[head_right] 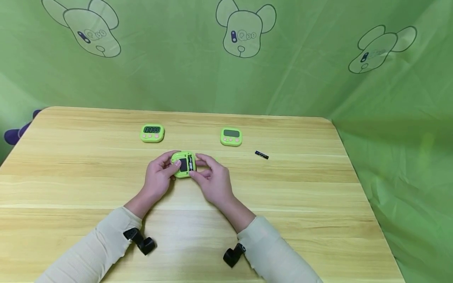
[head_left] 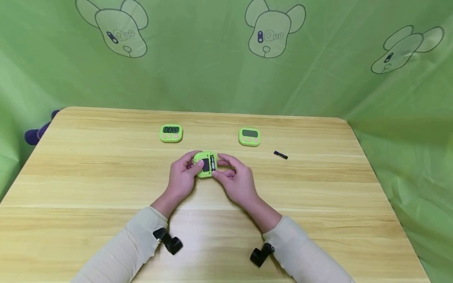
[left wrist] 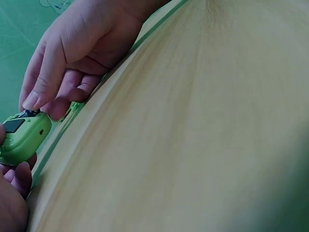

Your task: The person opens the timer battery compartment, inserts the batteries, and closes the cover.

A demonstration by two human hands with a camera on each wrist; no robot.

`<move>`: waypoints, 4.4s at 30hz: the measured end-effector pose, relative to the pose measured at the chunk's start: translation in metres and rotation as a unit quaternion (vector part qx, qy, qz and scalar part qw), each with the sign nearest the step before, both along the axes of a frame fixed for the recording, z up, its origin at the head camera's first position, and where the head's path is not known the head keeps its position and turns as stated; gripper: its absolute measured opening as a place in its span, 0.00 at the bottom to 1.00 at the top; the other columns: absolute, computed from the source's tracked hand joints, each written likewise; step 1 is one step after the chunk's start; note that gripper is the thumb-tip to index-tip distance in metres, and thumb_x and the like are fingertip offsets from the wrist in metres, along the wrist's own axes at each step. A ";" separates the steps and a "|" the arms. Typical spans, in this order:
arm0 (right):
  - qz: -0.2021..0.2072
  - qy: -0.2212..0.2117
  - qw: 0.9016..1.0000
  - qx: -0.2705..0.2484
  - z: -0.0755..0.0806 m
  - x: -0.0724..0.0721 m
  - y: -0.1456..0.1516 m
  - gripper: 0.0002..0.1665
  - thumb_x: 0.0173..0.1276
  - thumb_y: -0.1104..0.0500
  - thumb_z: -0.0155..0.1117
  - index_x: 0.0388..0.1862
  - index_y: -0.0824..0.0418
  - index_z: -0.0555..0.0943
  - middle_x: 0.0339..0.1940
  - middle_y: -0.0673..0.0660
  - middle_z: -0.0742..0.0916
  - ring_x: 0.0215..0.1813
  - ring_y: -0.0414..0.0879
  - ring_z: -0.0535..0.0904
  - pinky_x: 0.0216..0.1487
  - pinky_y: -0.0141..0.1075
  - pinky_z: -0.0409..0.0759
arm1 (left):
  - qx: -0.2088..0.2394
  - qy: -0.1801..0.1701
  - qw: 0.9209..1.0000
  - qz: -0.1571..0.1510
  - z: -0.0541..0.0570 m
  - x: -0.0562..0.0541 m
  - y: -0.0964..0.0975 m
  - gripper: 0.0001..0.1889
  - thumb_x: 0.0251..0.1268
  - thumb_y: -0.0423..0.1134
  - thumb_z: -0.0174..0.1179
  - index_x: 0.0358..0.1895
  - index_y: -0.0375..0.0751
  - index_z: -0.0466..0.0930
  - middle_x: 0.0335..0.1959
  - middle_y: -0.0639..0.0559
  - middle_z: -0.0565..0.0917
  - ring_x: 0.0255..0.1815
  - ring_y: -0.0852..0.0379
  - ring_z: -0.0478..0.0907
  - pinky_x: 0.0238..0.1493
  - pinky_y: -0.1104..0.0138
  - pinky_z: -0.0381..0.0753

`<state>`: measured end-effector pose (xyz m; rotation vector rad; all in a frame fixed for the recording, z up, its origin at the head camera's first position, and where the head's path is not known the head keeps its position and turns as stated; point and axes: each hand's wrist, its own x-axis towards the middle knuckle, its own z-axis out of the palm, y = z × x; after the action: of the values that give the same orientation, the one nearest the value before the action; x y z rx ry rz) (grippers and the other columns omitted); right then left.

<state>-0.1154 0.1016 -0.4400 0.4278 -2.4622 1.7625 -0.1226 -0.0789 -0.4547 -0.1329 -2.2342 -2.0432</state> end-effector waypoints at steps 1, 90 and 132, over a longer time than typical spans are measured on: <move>0.009 -0.004 1.000 0.006 -0.002 -0.001 0.001 0.30 0.61 0.69 0.74 0.63 0.66 0.78 0.48 0.64 0.87 0.35 0.49 0.87 0.35 0.33 0.85 | 0.006 -0.003 1.000 -0.003 0.000 0.000 0.000 0.16 0.70 0.30 0.60 0.59 0.31 0.80 0.28 0.45 0.79 0.28 0.55 0.73 0.29 0.71 0.75; -0.017 -0.149 0.984 -0.096 0.007 -0.024 0.007 0.13 0.58 0.69 0.76 0.43 0.71 0.85 0.32 0.63 0.87 0.28 0.48 0.85 0.31 0.41 0.86 | -0.007 0.012 1.000 -0.015 -0.001 -0.003 -0.002 0.16 0.68 0.30 0.63 0.57 0.29 0.81 0.26 0.49 0.76 0.28 0.57 0.70 0.30 0.70 0.71; 0.067 -0.090 0.988 -0.109 -0.004 -0.030 0.001 0.15 0.73 0.65 0.62 0.56 0.72 0.81 0.45 0.65 0.87 0.43 0.59 0.85 0.39 0.42 0.86 | 0.069 0.048 0.996 0.005 -0.001 -0.004 -0.003 0.24 0.68 0.26 0.56 0.67 0.27 0.70 0.53 0.35 0.75 0.50 0.45 0.76 0.51 0.63 0.80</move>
<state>-0.1450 0.1025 -0.4436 0.4425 -2.3647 2.1873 -0.1267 -0.0814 -0.4555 -0.2034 -2.0271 -2.1291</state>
